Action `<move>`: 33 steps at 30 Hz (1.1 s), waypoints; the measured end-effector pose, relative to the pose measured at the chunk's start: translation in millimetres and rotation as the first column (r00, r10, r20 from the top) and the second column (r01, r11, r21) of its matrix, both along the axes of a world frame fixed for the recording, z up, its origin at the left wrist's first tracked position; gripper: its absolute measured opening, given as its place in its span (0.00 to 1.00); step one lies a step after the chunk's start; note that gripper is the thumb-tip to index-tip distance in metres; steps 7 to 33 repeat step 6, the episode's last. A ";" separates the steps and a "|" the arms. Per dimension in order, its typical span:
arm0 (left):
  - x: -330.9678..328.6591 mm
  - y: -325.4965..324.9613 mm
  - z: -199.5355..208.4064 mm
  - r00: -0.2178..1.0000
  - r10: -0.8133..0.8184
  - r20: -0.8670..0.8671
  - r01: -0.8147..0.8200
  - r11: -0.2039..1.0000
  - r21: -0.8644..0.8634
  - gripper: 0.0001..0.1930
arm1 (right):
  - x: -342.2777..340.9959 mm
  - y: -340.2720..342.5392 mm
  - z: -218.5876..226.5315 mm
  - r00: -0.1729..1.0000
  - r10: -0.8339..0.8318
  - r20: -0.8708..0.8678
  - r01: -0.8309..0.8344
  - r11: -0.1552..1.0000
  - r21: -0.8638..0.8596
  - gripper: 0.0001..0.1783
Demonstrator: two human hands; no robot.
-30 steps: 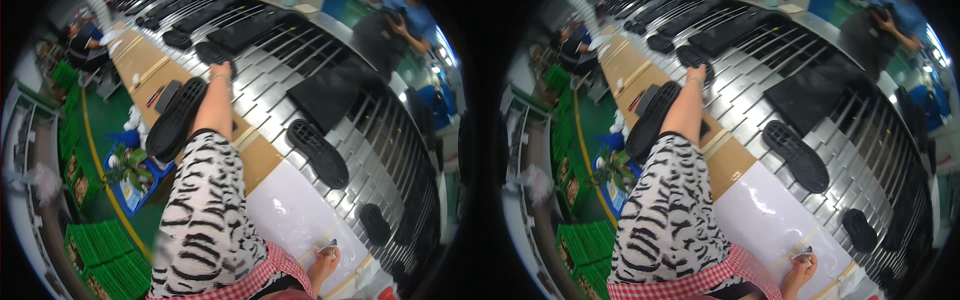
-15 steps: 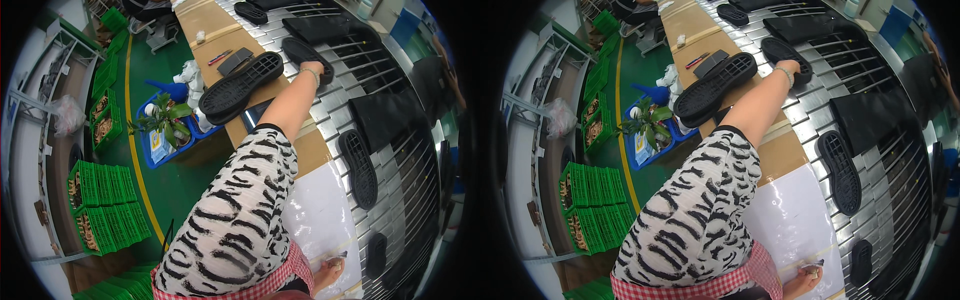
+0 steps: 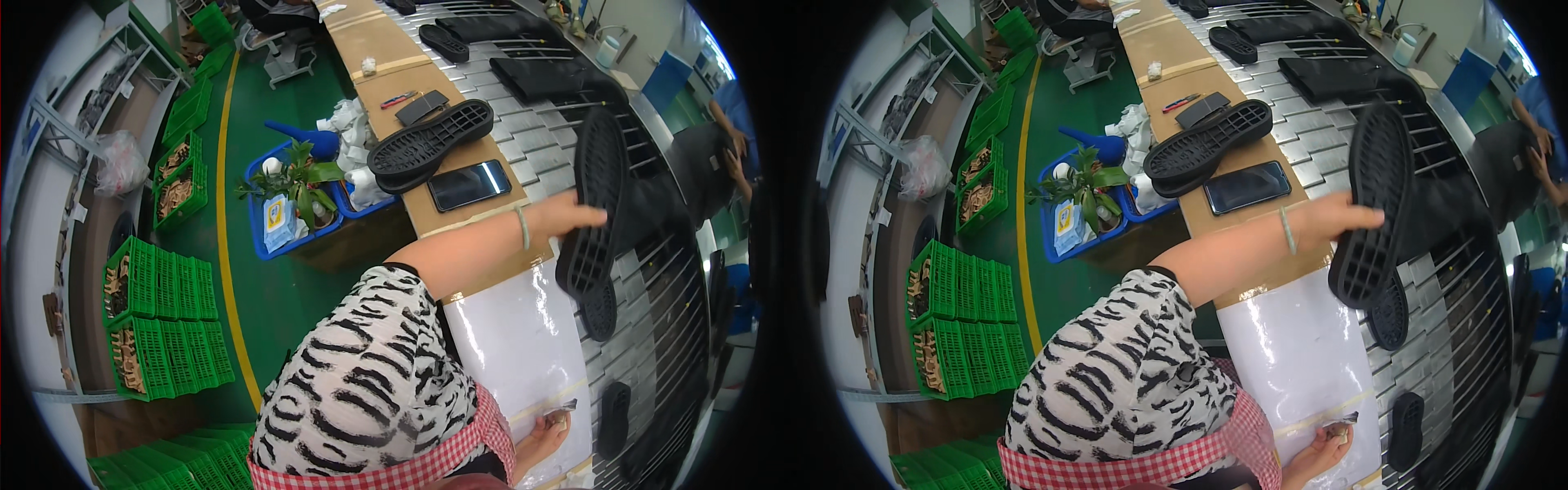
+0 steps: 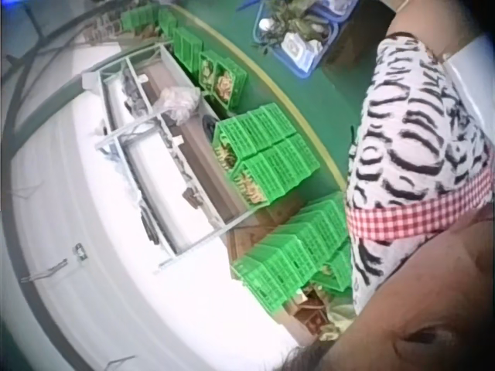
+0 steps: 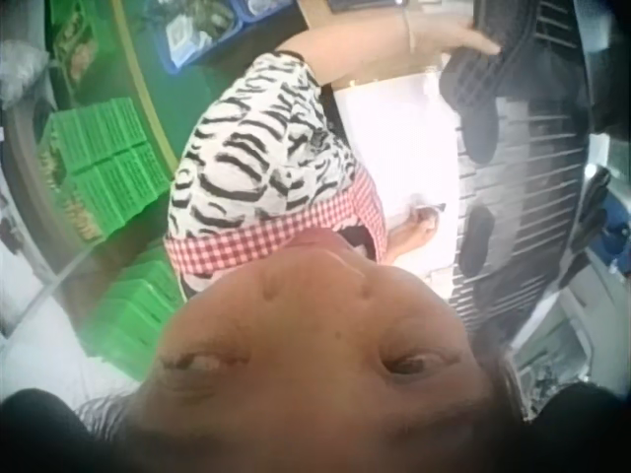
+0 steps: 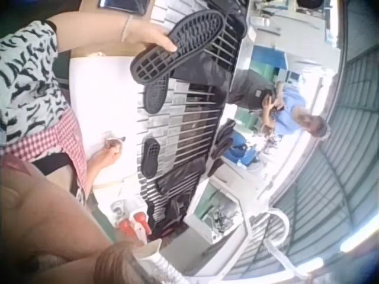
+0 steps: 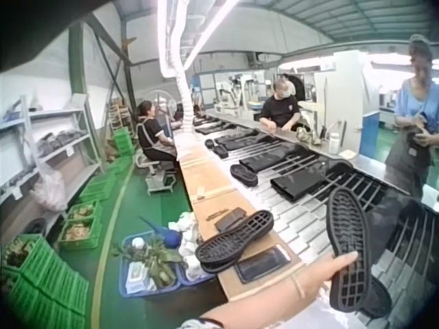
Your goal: Apply glue to the edges and bottom surface of shoe soles using a brush.
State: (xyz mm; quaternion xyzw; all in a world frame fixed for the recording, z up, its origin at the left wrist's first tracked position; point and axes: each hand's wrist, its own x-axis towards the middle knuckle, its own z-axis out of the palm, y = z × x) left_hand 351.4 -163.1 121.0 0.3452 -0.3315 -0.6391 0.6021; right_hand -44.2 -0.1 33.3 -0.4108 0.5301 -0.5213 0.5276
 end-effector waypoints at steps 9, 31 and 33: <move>-53.6 13.6 -17.7 0.940 -0.231 -0.249 0.203 0.970 -0.134 0.25 | -26.9 25.7 10.8 0.996 -0.093 -0.018 0.092 0.995 -0.027 0.27; -53.6 13.6 -17.7 0.940 -0.231 -0.249 0.203 0.970 -0.134 0.25 | -26.9 25.7 10.8 0.996 -0.093 -0.018 0.092 0.995 -0.027 0.27; -53.6 13.6 -17.7 0.940 -0.231 -0.249 0.203 0.970 -0.134 0.25 | -26.9 25.7 10.8 0.996 -0.093 -0.018 0.092 0.995 -0.027 0.27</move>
